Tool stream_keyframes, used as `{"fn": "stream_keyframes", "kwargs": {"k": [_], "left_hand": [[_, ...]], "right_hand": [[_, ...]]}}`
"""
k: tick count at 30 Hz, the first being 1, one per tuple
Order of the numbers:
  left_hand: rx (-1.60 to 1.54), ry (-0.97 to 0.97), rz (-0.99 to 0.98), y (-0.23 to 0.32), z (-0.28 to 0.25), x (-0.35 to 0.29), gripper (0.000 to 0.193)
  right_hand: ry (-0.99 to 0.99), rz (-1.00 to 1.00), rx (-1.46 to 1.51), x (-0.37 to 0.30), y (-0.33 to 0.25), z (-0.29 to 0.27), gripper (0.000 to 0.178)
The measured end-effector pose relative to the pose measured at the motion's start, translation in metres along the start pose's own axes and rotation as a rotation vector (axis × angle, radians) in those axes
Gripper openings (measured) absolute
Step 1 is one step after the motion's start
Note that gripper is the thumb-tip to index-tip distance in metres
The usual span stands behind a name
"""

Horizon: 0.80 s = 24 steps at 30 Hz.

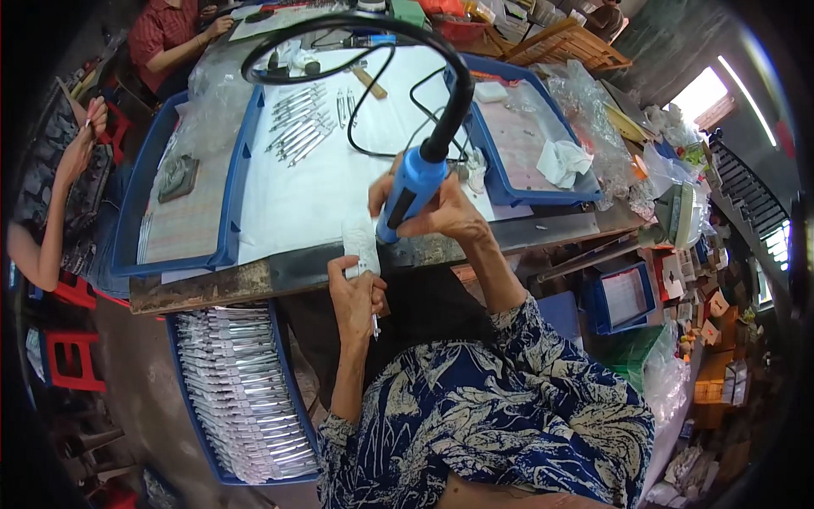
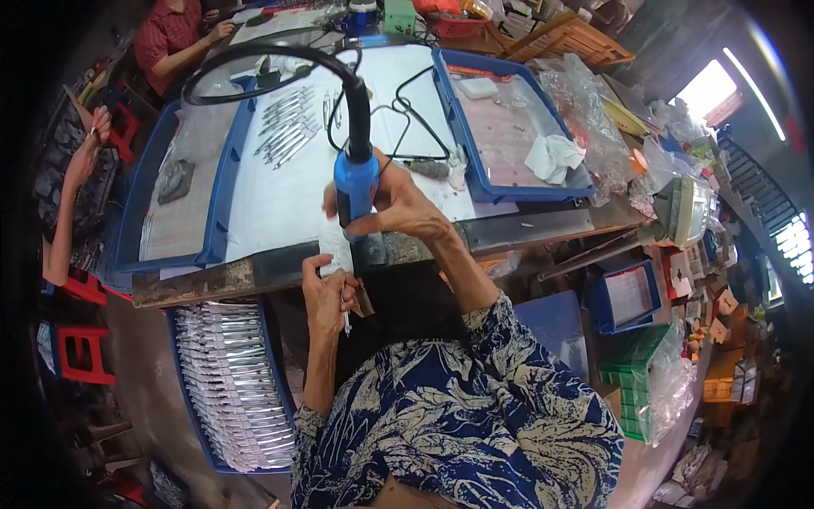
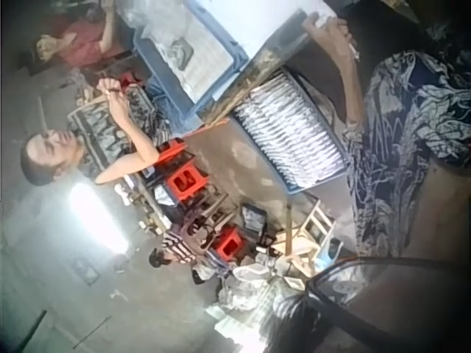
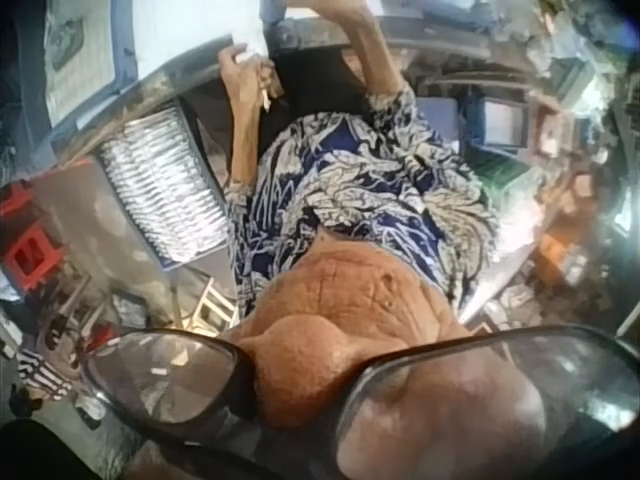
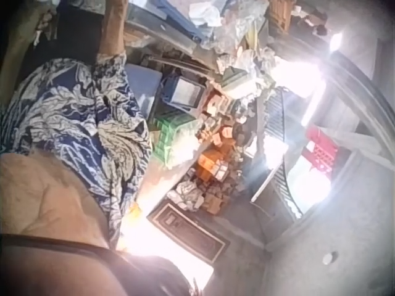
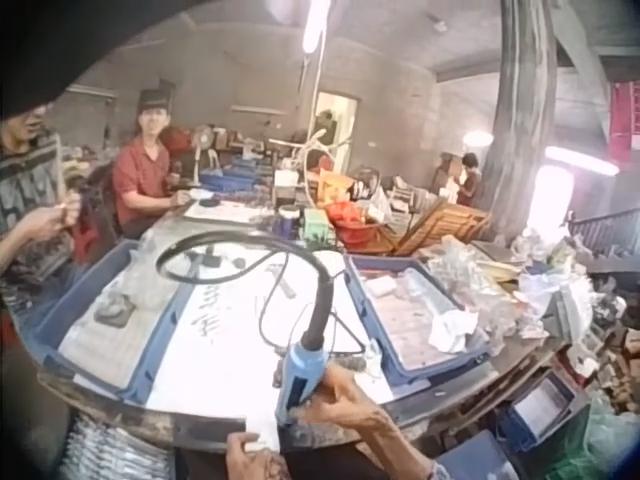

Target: Assembling small metal and plastic hardware components using an electric screwdriver and manual hand tools.

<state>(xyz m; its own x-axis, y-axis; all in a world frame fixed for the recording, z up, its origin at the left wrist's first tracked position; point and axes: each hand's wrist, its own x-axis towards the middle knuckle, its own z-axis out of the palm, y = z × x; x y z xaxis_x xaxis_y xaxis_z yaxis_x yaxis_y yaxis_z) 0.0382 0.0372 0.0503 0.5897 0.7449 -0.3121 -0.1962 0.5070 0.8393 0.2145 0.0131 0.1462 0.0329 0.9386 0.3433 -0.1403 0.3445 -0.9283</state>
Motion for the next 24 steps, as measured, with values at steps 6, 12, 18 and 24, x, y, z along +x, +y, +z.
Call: {"fn": "stream_keyframes", "kwargs": {"k": [6, 12, 18, 24], "left_hand": [[0.006, -0.001, 0.013, 0.001, 0.001, -0.003, 0.024], [0.035, -0.008, 0.024, 0.0, 0.0, -0.004, 0.023], [0.048, -0.001, 0.026, -0.007, -0.003, -0.006, 0.022], [-0.01, -0.024, 0.029, -0.003, -0.003, -0.01, 0.025]], "right_hand": [[-0.052, 0.037, -0.093, 0.006, 0.008, 0.003, 0.045], [0.241, -0.061, -0.076, 0.004, 0.017, 0.018, 0.026], [0.64, -0.155, -0.044, -0.002, 0.022, 0.021, 0.029], [0.38, -0.095, 0.059, -0.027, 0.013, 0.003, 0.062]]}}
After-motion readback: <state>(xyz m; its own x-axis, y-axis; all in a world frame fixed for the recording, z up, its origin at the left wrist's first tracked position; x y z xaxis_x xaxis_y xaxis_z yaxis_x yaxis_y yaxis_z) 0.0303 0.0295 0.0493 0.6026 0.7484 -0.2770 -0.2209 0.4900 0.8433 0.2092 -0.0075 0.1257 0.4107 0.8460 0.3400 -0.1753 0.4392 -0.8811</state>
